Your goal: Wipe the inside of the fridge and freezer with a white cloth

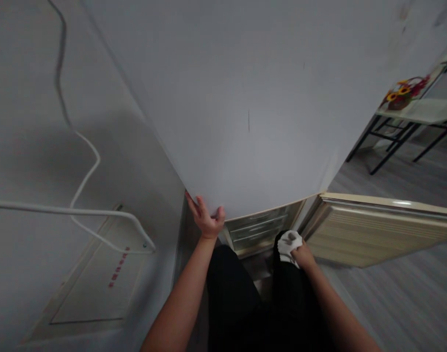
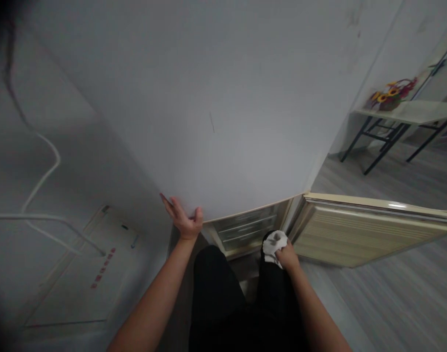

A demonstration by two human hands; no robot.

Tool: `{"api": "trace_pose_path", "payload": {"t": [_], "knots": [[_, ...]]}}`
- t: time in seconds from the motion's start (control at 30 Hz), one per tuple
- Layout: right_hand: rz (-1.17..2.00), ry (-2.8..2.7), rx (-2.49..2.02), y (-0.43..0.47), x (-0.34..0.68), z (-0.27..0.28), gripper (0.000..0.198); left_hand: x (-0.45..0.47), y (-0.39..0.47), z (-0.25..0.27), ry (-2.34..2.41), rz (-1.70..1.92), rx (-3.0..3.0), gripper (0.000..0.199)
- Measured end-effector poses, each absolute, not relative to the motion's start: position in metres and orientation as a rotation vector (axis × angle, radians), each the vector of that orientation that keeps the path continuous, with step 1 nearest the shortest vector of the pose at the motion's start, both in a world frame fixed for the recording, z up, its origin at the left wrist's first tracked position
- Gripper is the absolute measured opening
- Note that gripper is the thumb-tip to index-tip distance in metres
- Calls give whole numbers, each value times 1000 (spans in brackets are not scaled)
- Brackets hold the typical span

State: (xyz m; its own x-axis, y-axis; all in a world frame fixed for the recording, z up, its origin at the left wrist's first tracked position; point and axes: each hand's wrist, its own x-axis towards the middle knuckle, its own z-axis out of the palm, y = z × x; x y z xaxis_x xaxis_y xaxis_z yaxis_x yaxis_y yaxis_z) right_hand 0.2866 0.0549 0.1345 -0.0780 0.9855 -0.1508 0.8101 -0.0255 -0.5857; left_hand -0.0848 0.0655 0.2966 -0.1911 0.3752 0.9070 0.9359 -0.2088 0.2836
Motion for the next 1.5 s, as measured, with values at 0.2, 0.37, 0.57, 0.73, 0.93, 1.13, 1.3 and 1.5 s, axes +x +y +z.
{"api": "trace_pose_path", "payload": {"t": [0.2, 0.37, 0.57, 0.73, 0.93, 1.13, 1.3, 1.5], "knots": [[585, -2167, -1917, 68, 289, 108, 49, -91, 64, 289, -1579, -1393, -1508, 101], [450, -2228, -1834, 81, 285, 106, 40, -96, 64, 283, -1519, -1322, -1496, 99], [541, -2145, -1810, 79, 283, 104, 32, -96, 61, 280, -1572, -1302, -1489, 103], [598, -2167, -1775, 56, 293, 96, 33, -98, 61, 276, -1591, -1313, -1454, 104], [705, -2140, -1708, 12, 313, 89, 33, -96, 66, 280, -1589, -1359, -1426, 103], [786, -2058, -1683, -42, 330, 80, 35, -90, 69, 292, -1814, -1413, -1399, 115], [728, -2083, -1739, -56, 331, 81, 32, -86, 74, 301, -1808, -1417, -1420, 115], [547, -2182, -1837, -48, 321, 90, 31, -80, 75, 308, -1797, -1453, -1480, 112]]}}
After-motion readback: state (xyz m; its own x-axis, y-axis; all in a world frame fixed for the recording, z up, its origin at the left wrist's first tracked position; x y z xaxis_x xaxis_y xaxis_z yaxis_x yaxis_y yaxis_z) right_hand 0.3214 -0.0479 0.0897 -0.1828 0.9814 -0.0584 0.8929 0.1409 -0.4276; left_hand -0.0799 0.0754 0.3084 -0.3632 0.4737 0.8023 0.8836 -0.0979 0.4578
